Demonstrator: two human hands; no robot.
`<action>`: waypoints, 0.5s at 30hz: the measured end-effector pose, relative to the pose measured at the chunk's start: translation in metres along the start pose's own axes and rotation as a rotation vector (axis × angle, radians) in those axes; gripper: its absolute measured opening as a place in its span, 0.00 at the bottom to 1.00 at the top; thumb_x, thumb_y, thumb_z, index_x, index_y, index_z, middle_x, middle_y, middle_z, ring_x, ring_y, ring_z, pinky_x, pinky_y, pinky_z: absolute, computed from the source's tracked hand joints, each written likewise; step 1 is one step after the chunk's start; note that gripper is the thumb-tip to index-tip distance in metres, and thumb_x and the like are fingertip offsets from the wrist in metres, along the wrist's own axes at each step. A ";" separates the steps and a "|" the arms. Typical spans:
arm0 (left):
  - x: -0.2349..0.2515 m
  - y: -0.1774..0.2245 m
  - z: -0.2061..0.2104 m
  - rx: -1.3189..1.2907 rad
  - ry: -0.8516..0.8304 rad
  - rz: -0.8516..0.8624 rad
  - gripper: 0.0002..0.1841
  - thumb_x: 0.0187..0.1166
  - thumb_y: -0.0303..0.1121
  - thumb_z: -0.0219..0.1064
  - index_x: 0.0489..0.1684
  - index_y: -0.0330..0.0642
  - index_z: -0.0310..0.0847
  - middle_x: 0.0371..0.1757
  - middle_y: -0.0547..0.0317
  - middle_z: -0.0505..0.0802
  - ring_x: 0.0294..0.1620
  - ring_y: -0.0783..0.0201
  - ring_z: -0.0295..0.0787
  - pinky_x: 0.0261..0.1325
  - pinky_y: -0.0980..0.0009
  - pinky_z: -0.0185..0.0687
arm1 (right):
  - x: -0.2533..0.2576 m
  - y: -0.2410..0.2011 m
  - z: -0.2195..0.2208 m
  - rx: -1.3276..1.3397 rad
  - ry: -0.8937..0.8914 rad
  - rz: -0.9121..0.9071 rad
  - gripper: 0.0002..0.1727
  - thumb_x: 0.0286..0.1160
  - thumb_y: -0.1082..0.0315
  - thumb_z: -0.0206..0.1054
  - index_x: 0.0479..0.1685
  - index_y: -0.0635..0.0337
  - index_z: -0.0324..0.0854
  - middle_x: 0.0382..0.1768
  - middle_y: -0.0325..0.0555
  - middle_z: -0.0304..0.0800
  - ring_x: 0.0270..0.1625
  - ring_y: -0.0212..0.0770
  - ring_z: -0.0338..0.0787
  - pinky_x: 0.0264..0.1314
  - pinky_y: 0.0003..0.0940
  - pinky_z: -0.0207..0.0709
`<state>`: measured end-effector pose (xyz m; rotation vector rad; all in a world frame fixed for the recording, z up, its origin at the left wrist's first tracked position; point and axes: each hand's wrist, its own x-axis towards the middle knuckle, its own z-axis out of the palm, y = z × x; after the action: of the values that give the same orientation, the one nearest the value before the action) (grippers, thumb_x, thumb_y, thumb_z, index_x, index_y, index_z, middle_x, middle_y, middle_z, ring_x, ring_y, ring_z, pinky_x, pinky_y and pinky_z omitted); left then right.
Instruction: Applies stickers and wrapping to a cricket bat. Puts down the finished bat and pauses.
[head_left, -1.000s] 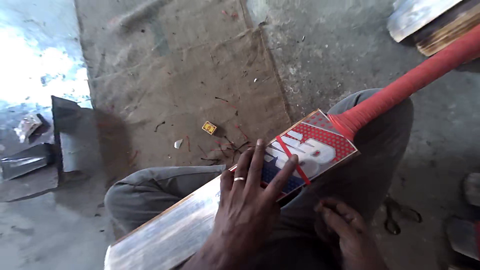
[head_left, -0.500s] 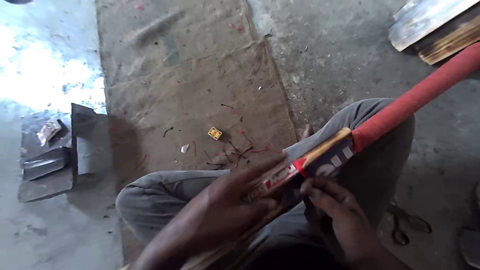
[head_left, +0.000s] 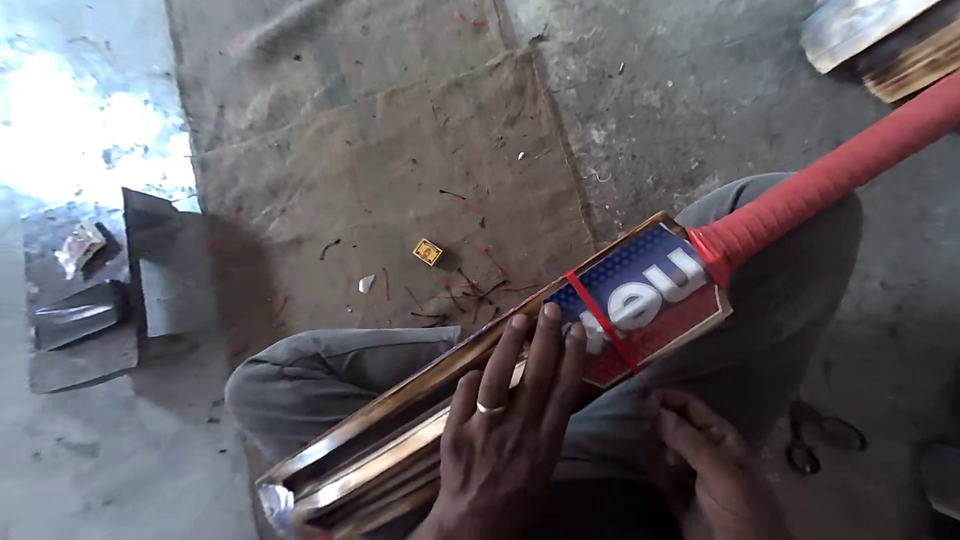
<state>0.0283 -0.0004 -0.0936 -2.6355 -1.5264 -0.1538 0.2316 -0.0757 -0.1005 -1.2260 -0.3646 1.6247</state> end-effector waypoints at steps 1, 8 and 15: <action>0.000 -0.001 -0.001 -0.005 -0.006 0.006 0.42 0.76 0.49 0.68 0.94 0.64 0.54 0.95 0.68 0.60 0.89 0.58 0.64 0.64 0.56 0.76 | -0.001 0.002 -0.001 0.030 -0.001 0.004 0.12 0.87 0.67 0.59 0.54 0.56 0.88 0.26 0.35 0.79 0.19 0.25 0.69 0.19 0.21 0.66; 0.008 -0.006 -0.008 -0.056 -0.089 0.030 0.36 0.79 0.52 0.66 0.89 0.91 0.54 0.95 0.61 0.59 0.87 0.48 0.65 0.60 0.51 0.79 | 0.007 0.020 -0.011 0.180 -0.077 0.069 0.11 0.87 0.64 0.61 0.55 0.57 0.86 0.24 0.37 0.76 0.18 0.26 0.70 0.20 0.22 0.69; 0.022 -0.021 -0.030 -0.210 -0.160 0.069 0.39 0.75 0.46 0.70 0.86 0.93 0.57 0.94 0.61 0.62 0.87 0.46 0.66 0.61 0.45 0.83 | 0.011 0.013 -0.007 0.173 -0.219 -0.029 0.12 0.89 0.65 0.59 0.55 0.58 0.86 0.23 0.34 0.74 0.20 0.26 0.70 0.23 0.22 0.69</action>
<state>0.0198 0.0247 -0.0601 -2.9254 -1.5403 -0.1051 0.2309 -0.0742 -0.1192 -0.9128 -0.3684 1.7319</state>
